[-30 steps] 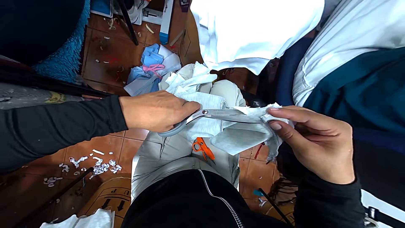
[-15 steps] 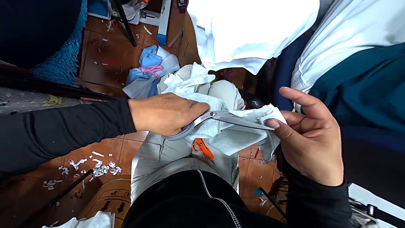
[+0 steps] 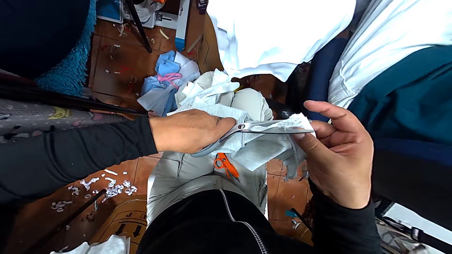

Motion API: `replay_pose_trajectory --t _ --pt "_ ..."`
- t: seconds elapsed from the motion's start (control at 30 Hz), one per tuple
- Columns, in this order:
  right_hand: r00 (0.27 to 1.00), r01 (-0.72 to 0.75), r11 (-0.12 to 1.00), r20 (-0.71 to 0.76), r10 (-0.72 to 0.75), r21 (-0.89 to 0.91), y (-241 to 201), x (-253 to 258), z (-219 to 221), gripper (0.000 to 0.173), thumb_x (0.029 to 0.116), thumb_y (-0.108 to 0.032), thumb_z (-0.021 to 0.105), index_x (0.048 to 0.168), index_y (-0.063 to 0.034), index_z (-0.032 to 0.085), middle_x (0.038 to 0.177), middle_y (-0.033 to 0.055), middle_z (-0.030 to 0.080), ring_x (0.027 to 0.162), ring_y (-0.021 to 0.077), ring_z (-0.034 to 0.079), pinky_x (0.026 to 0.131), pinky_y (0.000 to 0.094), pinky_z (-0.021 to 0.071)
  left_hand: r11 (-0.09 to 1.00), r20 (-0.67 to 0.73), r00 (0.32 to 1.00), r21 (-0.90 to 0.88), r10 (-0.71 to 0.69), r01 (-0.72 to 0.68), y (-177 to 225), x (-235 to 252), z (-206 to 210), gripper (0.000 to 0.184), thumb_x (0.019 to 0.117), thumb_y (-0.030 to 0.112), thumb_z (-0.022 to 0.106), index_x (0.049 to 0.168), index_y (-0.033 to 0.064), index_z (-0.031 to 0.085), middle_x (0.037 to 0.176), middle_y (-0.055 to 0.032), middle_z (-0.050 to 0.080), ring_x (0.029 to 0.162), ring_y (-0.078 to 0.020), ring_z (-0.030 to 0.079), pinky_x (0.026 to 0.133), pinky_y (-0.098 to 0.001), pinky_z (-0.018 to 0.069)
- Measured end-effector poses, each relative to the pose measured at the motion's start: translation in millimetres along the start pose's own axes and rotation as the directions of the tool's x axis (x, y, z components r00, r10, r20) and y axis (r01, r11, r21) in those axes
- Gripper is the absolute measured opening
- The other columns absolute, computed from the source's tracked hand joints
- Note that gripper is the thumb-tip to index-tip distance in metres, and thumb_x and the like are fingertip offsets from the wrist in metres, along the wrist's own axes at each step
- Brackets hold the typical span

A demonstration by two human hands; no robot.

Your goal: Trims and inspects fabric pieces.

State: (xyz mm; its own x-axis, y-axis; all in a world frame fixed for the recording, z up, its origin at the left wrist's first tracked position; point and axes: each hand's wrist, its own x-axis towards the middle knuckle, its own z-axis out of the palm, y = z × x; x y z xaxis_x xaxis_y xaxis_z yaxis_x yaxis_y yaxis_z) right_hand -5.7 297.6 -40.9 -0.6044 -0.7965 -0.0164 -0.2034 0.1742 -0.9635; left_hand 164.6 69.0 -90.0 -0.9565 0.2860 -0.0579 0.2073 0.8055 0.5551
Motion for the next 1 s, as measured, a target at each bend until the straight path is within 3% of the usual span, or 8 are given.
replay_pose_trajectory --t 0.13,0.27,0.43,0.6,0.73,0.87,0.93,1.0 --pt "1.000 0.001 0.999 -0.017 -0.001 -0.032 0 0 3 0.038 0.0924 -0.002 0.069 0.128 -0.0124 0.061 0.093 -0.0070 0.075 0.076 0.0031 0.071 0.068 0.0175 0.0604 0.999 0.001 1.000 -0.038 -0.032 0.032 1 -3 2 0.039 0.0880 0.009 0.070 0.123 0.0045 0.055 0.070 -0.0051 0.059 0.060 -0.0242 0.064 0.053 -0.0418 0.0528" --pt "1.000 0.024 0.999 -0.005 -0.024 -0.036 0 0 7 0.012 0.0987 -0.013 0.066 0.109 -0.0131 0.073 0.083 -0.0088 0.072 0.068 0.0006 0.066 0.062 0.0159 0.0576 0.996 -0.059 0.997 -0.078 -0.045 0.040 1 -5 4 0.037 0.0871 0.010 0.071 0.121 0.0043 0.056 0.075 -0.0061 0.061 0.063 -0.0252 0.065 0.053 -0.0432 0.0538" --pt "0.981 0.187 0.971 -0.017 -0.192 -0.149 1 -3 19 0.009 0.0998 -0.014 0.065 0.106 -0.0137 0.072 0.083 -0.0147 0.069 0.067 -0.0060 0.061 0.061 0.0108 0.0534 0.995 -0.076 0.995 -0.071 -0.068 0.063 8 -6 4 0.046 0.0840 0.012 0.072 0.127 0.0049 0.055 0.086 -0.0076 0.065 0.072 -0.0252 0.068 0.058 -0.0436 0.0567" --pt "0.974 0.218 0.958 -0.026 -0.227 -0.184 0 -10 37 0.008 0.0960 -0.010 0.063 0.097 -0.0117 0.071 0.081 -0.0136 0.067 0.067 -0.0073 0.059 0.059 0.0101 0.0509 0.993 -0.128 0.989 -0.106 -0.074 0.060 17 -4 2 0.065 0.0792 0.011 0.078 0.137 0.0001 0.051 0.107 -0.0149 0.065 0.091 -0.0301 0.070 0.070 -0.0454 0.0594" --pt "0.967 0.244 0.954 -0.029 -0.253 -0.173 -1 -11 39 0.008 0.0968 -0.011 0.064 0.101 -0.0109 0.071 0.078 -0.0144 0.066 0.062 -0.0081 0.057 0.055 0.0093 0.0492 0.988 -0.103 0.992 -0.147 -0.070 0.054 21 -7 4 0.064 0.0802 0.009 0.079 0.136 -0.0021 0.050 0.100 -0.0150 0.066 0.082 -0.0295 0.070 0.067 -0.0448 0.0586" --pt "0.956 0.292 0.943 0.058 -0.287 -0.162 -1 -10 32 0.014 0.1017 -0.012 0.059 0.107 -0.0070 0.071 0.091 -0.0105 0.071 0.076 -0.0057 0.064 0.067 0.0123 0.0550 0.985 -0.142 0.988 -0.167 -0.067 0.043 18 -13 10 0.047 0.0795 0.009 0.074 0.122 0.0024 0.056 0.077 -0.0065 0.063 0.063 -0.0227 0.064 0.054 -0.0401 0.0535" --pt "0.940 0.340 0.921 0.084 -0.330 -0.190 0 -11 32 0.018 0.1036 -0.013 0.055 0.107 -0.0050 0.071 0.091 -0.0084 0.070 0.078 -0.0056 0.064 0.070 0.0130 0.0550 0.981 -0.142 0.986 -0.186 -0.083 0.056 19 -14 10 0.047 0.0792 0.008 0.075 0.122 0.0033 0.056 0.080 -0.0068 0.063 0.066 -0.0226 0.065 0.056 -0.0404 0.0547" --pt "0.924 0.382 0.889 0.091 -0.371 -0.254 1 -12 37 0.016 0.1014 -0.015 0.057 0.101 -0.0046 0.070 0.082 -0.0075 0.067 0.070 -0.0073 0.059 0.063 0.0112 0.0511 0.970 -0.153 0.985 -0.239 -0.076 0.038 25 -13 9 0.053 0.0761 0.007 0.079 0.123 0.0024 0.056 0.094 -0.0101 0.065 0.080 -0.0234 0.068 0.067 -0.0403 0.0585"
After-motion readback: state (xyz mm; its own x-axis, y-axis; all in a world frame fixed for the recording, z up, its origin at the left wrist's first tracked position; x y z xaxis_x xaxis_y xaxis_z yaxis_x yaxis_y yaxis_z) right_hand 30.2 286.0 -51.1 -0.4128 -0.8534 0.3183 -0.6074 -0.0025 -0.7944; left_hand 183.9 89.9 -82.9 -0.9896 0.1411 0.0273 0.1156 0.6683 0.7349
